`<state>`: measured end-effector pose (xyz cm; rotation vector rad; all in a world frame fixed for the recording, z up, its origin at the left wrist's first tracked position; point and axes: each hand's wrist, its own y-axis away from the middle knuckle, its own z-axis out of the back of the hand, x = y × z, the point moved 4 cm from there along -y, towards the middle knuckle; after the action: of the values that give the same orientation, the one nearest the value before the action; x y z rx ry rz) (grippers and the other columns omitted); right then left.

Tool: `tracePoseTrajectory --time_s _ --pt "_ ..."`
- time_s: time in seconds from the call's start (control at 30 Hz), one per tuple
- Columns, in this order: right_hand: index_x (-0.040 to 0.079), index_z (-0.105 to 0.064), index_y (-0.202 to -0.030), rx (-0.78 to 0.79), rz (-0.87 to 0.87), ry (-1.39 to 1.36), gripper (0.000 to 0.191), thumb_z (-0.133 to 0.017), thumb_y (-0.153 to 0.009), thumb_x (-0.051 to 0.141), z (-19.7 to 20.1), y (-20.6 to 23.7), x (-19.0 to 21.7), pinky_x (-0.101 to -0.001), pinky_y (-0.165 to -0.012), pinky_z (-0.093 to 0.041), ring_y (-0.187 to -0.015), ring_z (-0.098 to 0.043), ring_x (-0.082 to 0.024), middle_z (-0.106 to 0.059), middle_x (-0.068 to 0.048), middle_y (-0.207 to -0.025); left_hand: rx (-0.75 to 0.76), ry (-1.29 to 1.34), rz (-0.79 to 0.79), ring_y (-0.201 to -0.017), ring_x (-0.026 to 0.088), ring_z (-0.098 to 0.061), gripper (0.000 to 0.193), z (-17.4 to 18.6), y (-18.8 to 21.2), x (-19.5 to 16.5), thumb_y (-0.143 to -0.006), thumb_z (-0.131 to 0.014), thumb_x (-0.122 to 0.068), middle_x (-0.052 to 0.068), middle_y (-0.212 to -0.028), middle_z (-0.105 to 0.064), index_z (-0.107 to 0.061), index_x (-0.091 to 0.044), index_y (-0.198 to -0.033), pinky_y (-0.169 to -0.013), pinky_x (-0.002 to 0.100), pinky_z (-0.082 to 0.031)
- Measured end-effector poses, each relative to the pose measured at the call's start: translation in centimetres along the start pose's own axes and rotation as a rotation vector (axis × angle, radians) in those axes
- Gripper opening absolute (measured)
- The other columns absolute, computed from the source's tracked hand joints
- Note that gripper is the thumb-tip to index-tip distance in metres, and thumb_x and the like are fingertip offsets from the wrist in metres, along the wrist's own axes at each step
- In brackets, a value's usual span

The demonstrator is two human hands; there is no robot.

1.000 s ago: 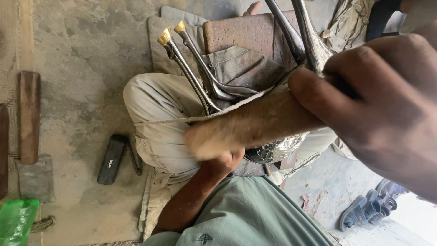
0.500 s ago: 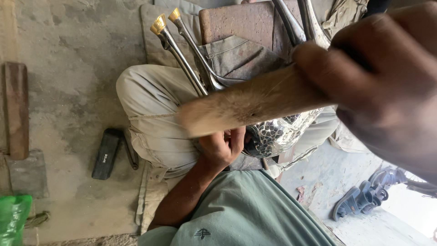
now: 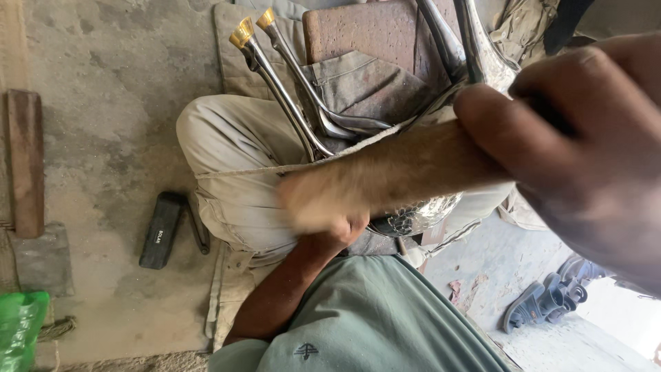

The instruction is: The person sits on the floor and uses a wooden mallet to strike a chisel held against a silver-colored metal table base. They repeatedly tap the chisel to shape the metal, then switch to using a small metal file to smooth the surface. The person alternates between hammering and filing while adjusting the chisel position.

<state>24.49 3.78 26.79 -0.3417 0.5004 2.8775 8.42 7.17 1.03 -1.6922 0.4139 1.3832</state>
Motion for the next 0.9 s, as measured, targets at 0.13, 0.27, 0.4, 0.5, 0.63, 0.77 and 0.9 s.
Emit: tracePoseTrajectory --time_s 0.13,0.27,0.4,0.5,0.63,0.77,0.9 --pt "0.009 -0.077 -0.110 0.032 -0.017 0.042 0.032 -0.081 -0.086 0.029 -0.4 0.7 0.1 -0.0387 -0.068 -0.051 -0.073 -0.063 -0.023 -0.066 -0.008 -0.079 0.007 0.069 0.064 -0.089 0.014 -0.068 0.029 -0.7 1.2 1.4 -0.109 -0.067 -0.015 0.005 -0.106 -0.066 -0.052 0.008 -0.119 -0.075 0.028 -0.056" --pt "0.005 -0.077 -0.105 -0.065 -0.042 -0.082 0.030 -0.083 -0.085 0.027 -0.1 0.7 0.3 -0.0398 -0.067 -0.050 -0.075 -0.063 -0.024 -0.068 -0.012 -0.081 0.041 0.083 0.121 -0.091 0.013 -0.067 0.028 -1.2 1.7 2.1 -0.108 -0.067 -0.015 0.005 -0.107 -0.065 -0.053 0.006 -0.120 -0.077 0.028 -0.056" --pt "0.010 -0.078 -0.109 -0.005 -0.042 0.069 0.033 -0.082 -0.085 0.032 -0.3 0.6 0.6 -0.0363 -0.068 -0.049 -0.072 -0.061 -0.020 -0.067 -0.008 -0.081 0.055 0.090 0.138 -0.092 0.013 -0.066 0.027 -0.9 1.2 1.8 -0.107 -0.067 -0.015 0.004 -0.107 -0.064 -0.055 0.005 -0.120 -0.079 0.029 -0.055" --pt "0.008 -0.075 -0.112 -0.063 -0.058 -0.032 0.031 -0.082 -0.090 0.029 -0.1 0.6 0.5 -0.0351 -0.069 -0.048 -0.077 -0.063 -0.023 -0.067 -0.010 -0.087 0.050 0.086 0.125 -0.093 0.013 -0.065 0.027 -0.6 0.5 1.2 -0.107 -0.067 -0.015 0.004 -0.108 -0.063 -0.056 0.005 -0.121 -0.080 0.029 -0.055" --pt "0.006 -0.074 -0.105 -0.094 -0.031 -0.054 0.031 -0.082 -0.086 0.030 0.2 0.8 0.7 -0.0413 -0.066 -0.048 -0.072 -0.062 -0.025 -0.066 -0.012 -0.078 0.079 0.086 0.139 -0.095 0.012 -0.064 0.026 -0.4 -0.3 0.8 -0.106 -0.067 -0.015 0.003 -0.109 -0.062 -0.057 0.004 -0.121 -0.082 0.029 -0.054" --pt "0.008 -0.074 -0.105 0.027 0.006 0.041 0.028 -0.080 -0.085 0.026 0.1 1.0 0.9 -0.0404 -0.066 -0.050 -0.063 -0.056 -0.021 -0.060 -0.008 -0.072 0.113 0.131 0.217 -0.097 0.012 -0.063 0.026 0.4 -0.4 0.4 -0.105 -0.066 -0.015 0.003 -0.110 -0.061 -0.059 0.003 -0.122 -0.084 0.029 -0.053" --pt "0.006 -0.074 -0.111 0.001 -0.038 -0.060 0.035 -0.080 -0.086 0.030 0.3 1.2 1.0 -0.0399 -0.064 -0.048 -0.069 -0.060 -0.023 -0.064 -0.008 -0.080 0.248 0.367 0.596 -0.092 0.009 -0.061 0.025 -0.2 0.8 1.5 -0.101 -0.068 -0.013 0.001 -0.105 -0.062 -0.061 0.001 -0.120 -0.081 0.027 -0.052"
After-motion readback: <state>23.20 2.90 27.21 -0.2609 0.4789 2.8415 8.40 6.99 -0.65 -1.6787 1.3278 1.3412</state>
